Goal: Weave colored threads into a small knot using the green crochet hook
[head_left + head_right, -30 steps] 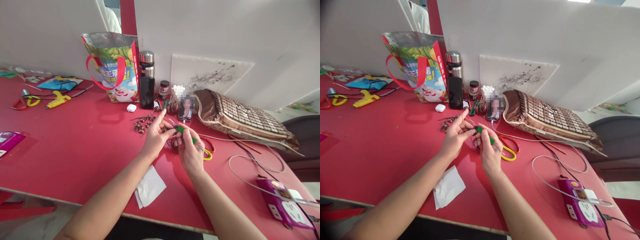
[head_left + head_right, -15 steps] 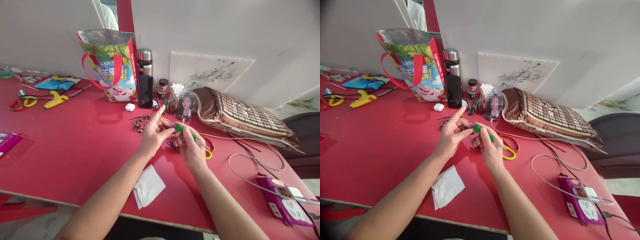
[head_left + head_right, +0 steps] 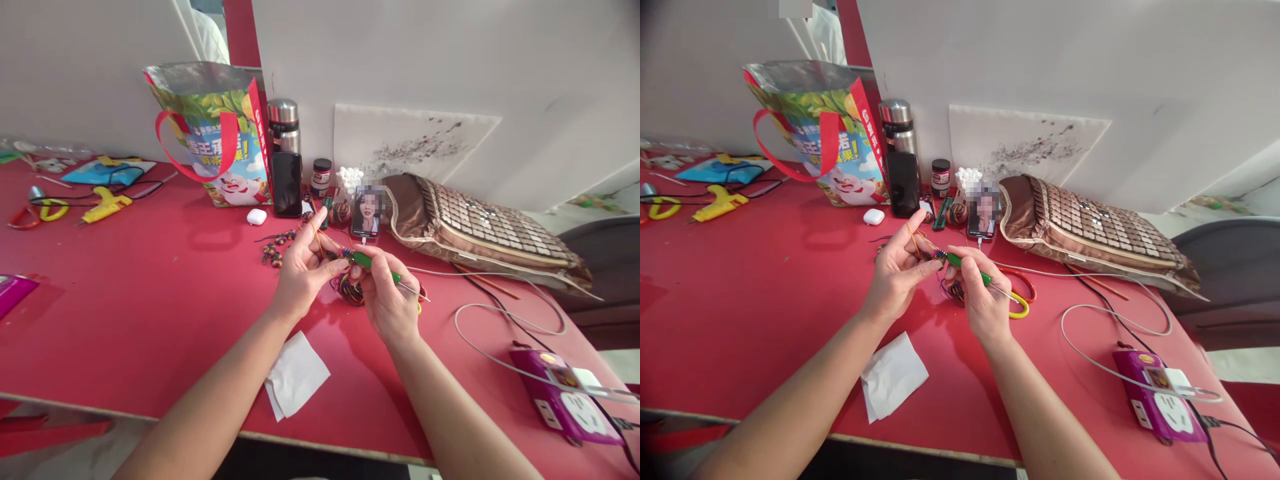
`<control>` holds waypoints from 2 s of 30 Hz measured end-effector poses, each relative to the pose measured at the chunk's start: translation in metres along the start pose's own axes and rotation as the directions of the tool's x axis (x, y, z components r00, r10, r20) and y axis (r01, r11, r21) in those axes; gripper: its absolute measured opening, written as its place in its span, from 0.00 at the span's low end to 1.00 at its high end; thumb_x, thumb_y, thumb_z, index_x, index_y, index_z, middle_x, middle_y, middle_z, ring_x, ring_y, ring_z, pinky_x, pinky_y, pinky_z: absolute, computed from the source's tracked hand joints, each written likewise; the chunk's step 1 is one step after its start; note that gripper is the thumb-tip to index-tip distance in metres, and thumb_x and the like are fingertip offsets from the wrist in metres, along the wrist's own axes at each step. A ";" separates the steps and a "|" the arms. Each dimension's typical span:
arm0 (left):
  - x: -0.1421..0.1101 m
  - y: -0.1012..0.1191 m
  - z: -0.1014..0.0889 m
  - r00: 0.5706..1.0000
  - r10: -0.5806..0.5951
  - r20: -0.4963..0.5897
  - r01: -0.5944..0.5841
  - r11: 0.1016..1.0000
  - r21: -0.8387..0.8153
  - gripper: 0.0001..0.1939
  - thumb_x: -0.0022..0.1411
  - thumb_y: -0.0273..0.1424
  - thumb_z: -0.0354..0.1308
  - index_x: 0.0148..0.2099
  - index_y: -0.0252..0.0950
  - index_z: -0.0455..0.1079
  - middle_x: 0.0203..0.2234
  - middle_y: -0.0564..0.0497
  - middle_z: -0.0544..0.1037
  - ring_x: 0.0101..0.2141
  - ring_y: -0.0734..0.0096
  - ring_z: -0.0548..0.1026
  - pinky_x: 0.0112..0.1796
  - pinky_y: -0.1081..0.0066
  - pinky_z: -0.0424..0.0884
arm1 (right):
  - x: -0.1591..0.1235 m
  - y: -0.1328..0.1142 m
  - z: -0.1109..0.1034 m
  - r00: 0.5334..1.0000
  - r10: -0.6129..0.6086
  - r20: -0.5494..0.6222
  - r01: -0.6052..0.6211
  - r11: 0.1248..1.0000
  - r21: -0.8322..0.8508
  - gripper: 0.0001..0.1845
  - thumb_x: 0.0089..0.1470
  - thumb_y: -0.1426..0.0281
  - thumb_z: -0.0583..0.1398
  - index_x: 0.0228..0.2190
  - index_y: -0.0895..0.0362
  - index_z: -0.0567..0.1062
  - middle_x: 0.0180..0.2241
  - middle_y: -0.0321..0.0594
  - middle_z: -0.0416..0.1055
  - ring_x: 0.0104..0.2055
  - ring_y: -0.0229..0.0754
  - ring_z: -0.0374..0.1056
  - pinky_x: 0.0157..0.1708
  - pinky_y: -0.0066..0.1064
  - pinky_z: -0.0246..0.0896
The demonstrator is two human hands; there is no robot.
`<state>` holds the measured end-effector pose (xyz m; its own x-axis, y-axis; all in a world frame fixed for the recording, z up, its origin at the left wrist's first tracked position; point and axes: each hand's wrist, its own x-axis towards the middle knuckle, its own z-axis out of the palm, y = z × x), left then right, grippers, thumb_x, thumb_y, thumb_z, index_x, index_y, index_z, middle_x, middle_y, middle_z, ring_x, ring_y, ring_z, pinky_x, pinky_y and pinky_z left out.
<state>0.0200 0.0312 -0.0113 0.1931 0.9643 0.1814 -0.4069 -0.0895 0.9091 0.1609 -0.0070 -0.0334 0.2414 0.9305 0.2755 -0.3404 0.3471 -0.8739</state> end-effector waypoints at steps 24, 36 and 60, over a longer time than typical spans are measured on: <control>-0.004 0.000 0.003 0.999 -0.034 0.032 0.035 0.999 -0.024 0.47 0.57 0.29 0.75 0.76 0.42 0.64 0.33 0.56 0.74 0.37 0.72 0.75 0.43 0.71 0.74 | 0.003 -0.006 0.005 0.998 0.009 -0.068 -0.011 1.000 -0.019 0.17 0.65 0.52 0.67 0.38 0.51 0.89 0.27 0.38 0.79 0.28 0.40 0.71 0.31 0.35 0.69; -0.002 0.001 0.002 1.000 0.021 0.020 -0.021 1.000 0.023 0.47 0.57 0.29 0.75 0.76 0.42 0.64 0.31 0.56 0.75 0.36 0.71 0.75 0.41 0.71 0.73 | 0.000 -0.006 -0.012 0.971 -0.224 0.085 0.239 0.883 -0.403 0.11 0.68 0.61 0.65 0.47 0.47 0.88 0.34 0.38 0.81 0.29 0.40 0.72 0.33 0.36 0.69; -0.003 0.002 0.006 0.999 -0.051 -0.001 0.051 0.997 0.065 0.55 0.55 0.27 0.75 0.80 0.44 0.55 0.28 0.59 0.74 0.31 0.72 0.72 0.36 0.70 0.69 | -0.005 -0.002 -0.004 0.975 -0.215 0.058 0.219 0.875 -0.432 0.14 0.71 0.58 0.62 0.44 0.50 0.86 0.30 0.38 0.81 0.28 0.40 0.73 0.29 0.33 0.70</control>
<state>0.0239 0.0268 -0.0073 0.2132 0.9677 0.1344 -0.3372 -0.0563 0.9397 0.1643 -0.0124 -0.0351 0.2557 0.8390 0.4802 0.1481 0.4569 -0.8771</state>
